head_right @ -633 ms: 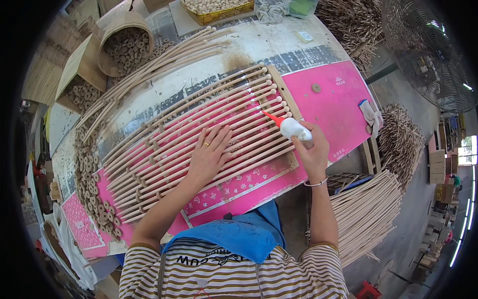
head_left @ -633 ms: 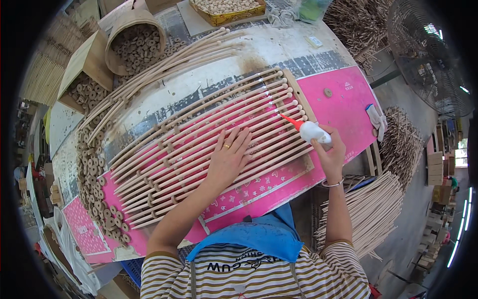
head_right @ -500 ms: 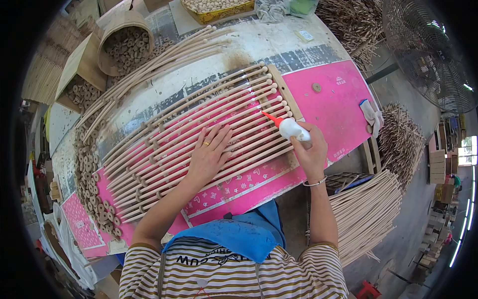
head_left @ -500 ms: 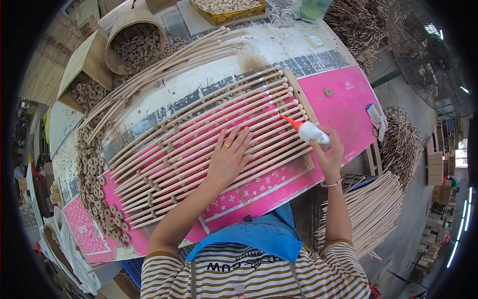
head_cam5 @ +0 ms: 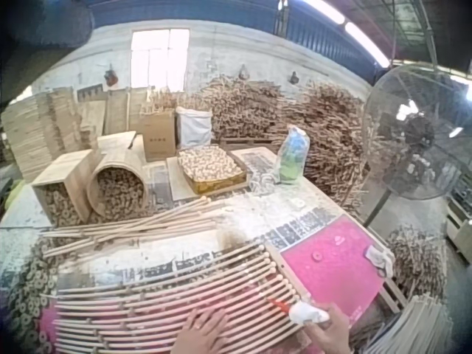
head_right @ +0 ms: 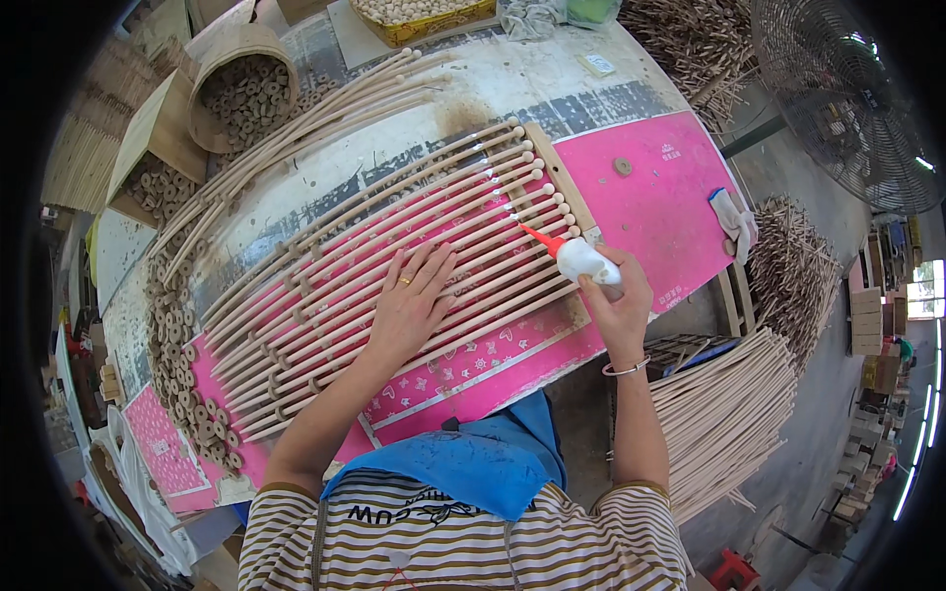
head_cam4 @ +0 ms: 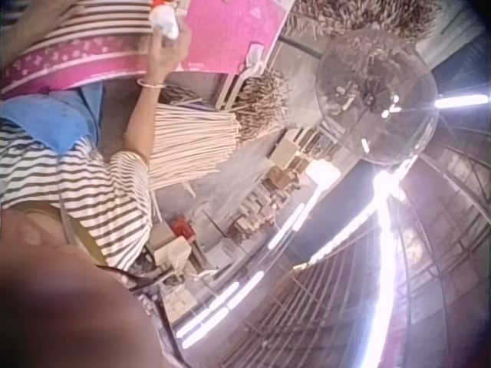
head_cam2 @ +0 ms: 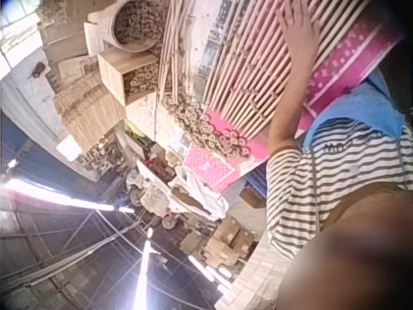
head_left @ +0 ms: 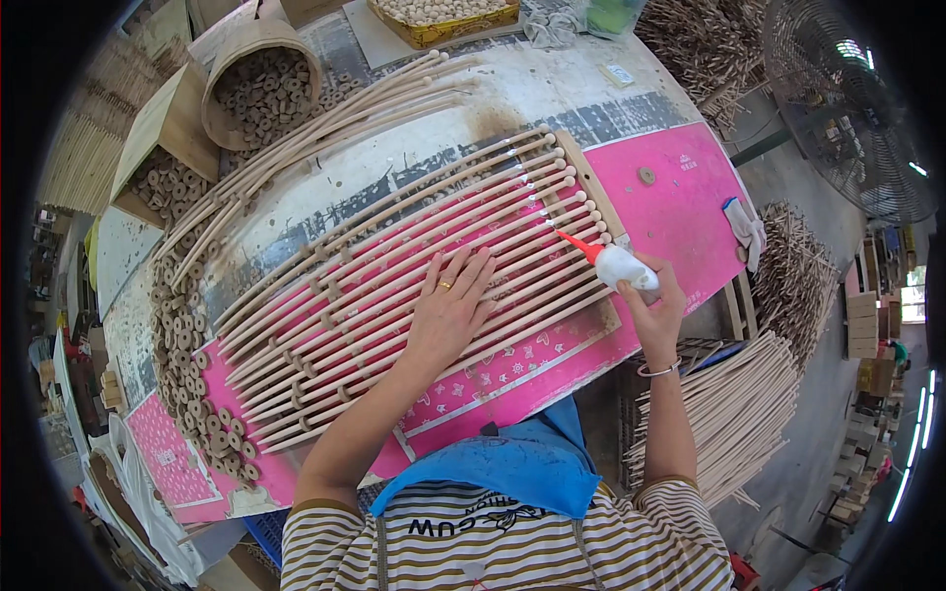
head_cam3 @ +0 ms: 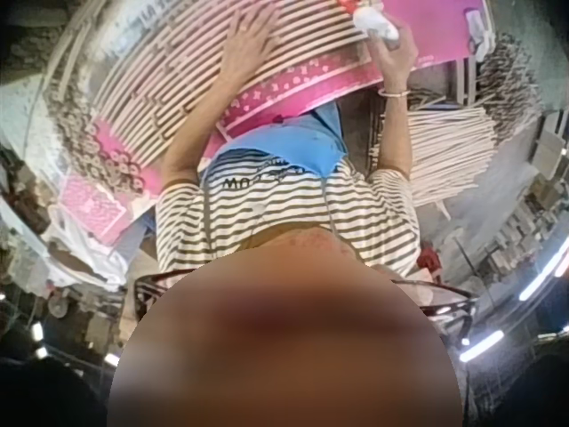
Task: Assembling a wooden mat or seat cover by aligning wooden rods and spacers and securing them with glue.
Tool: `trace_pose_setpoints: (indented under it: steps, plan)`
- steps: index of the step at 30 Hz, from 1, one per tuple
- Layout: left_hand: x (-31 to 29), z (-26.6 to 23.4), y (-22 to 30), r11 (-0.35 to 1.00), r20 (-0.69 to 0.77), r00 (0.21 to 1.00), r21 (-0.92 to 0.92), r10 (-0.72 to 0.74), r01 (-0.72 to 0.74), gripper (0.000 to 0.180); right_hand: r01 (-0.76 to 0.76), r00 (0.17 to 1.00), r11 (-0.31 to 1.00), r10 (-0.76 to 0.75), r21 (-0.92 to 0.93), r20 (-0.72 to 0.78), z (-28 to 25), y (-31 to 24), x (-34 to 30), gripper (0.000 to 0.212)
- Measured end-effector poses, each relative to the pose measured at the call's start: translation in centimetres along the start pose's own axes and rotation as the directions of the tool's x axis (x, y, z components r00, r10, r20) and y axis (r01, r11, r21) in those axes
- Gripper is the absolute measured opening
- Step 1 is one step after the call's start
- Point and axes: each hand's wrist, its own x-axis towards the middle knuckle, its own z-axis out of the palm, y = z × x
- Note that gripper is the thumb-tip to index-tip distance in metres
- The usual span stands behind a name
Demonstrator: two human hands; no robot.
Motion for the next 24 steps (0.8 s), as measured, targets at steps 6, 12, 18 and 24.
trace_pose_setpoints:
  steps: [6,12,18,24]
  plan:
    - [0.1,0.0,0.1,1.000,-0.004,1.000,-0.001,0.000,0.000,0.062,0.059,0.998,0.996,-0.058,-0.062,0.006,0.2,0.1,-0.2,0.037]
    - [0.0,-0.1,0.1,1.000,-0.007,1.000,0.003,0.001,-0.001,0.061,-0.004,1.000,0.999,0.006,0.047,-0.027,0.2,-0.5,-0.5,0.036]
    - [0.0,-0.2,0.1,1.000,-0.011,1.000,-0.001,0.002,-0.002,0.061,0.032,0.999,0.999,-0.032,-0.018,-0.021,0.5,0.3,-0.6,0.037]
    - [0.0,-0.1,0.0,1.000,-0.006,1.000,0.000,-0.003,0.003,0.061,-0.005,0.999,0.998,0.008,0.066,-0.039,0.8,-0.6,-0.8,0.037]
